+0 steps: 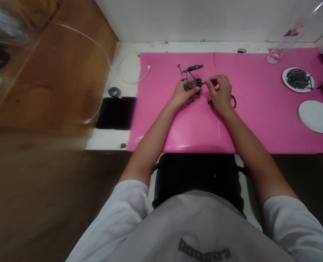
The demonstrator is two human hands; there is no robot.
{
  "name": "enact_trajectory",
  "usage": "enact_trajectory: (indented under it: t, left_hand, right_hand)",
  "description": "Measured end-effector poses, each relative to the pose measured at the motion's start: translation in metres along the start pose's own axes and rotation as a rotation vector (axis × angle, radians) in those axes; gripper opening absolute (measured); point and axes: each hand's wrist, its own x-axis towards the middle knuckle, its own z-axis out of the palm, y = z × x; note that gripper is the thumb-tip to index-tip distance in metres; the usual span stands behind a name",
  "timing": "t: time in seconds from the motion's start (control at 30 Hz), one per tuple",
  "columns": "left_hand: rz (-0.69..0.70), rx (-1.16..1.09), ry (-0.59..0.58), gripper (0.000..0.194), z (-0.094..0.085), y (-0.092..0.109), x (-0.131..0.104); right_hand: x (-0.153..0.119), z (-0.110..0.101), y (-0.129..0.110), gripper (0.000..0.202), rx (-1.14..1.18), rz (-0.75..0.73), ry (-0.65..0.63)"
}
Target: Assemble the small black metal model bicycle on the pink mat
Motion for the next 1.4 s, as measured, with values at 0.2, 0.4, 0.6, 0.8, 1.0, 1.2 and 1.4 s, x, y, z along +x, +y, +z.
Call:
enact_trajectory:
  t: [0.2,0.4,0.6,0.8,1.0,1.2,1.4]
  left_hand:
    - [0.018,0.043,-0.01,0.039,0.0,-0.003,0.002]
    - [0.027,0.037,-0.012,0.035,0.0,-0.005,0.003]
    - [0.004,0.033,-0.007,0.038,0.0,-0.005,0.003]
    - [-0.011,0.025,-0.017,0.035,0.002,-0.003,0.001]
    - [0.032,0.085,-0.017,0.036,0.001,-0.01,0.005]
    - [0.012,0.101,-0.058,0.045,0.0,-0.008,0.005]
    - [-0.017,0.074,-0.068,0.046,-0.002,-0.007,0.003]
  right_hand:
    - [-0.001,0.002,0.004,0.062,-0.005,0.007,-0.022]
    - [-0.001,-0.001,-0.003,0.068,0.024,0.032,-0.013]
    - [0.0,-0.002,-0.011,0.072,0.028,0.031,-0.006]
    - [0.0,-0.002,-0.004,0.069,-0.033,-0.013,-0.018]
    - [0.0,-0.002,-0.003,0.068,-0.024,0.027,-0.025]
    - [0.001,0.002,0.0,0.074,0.041,0.087,0.016]
    - [0.004,0.009,0.012,0.067,0.066,0.033,0.014]
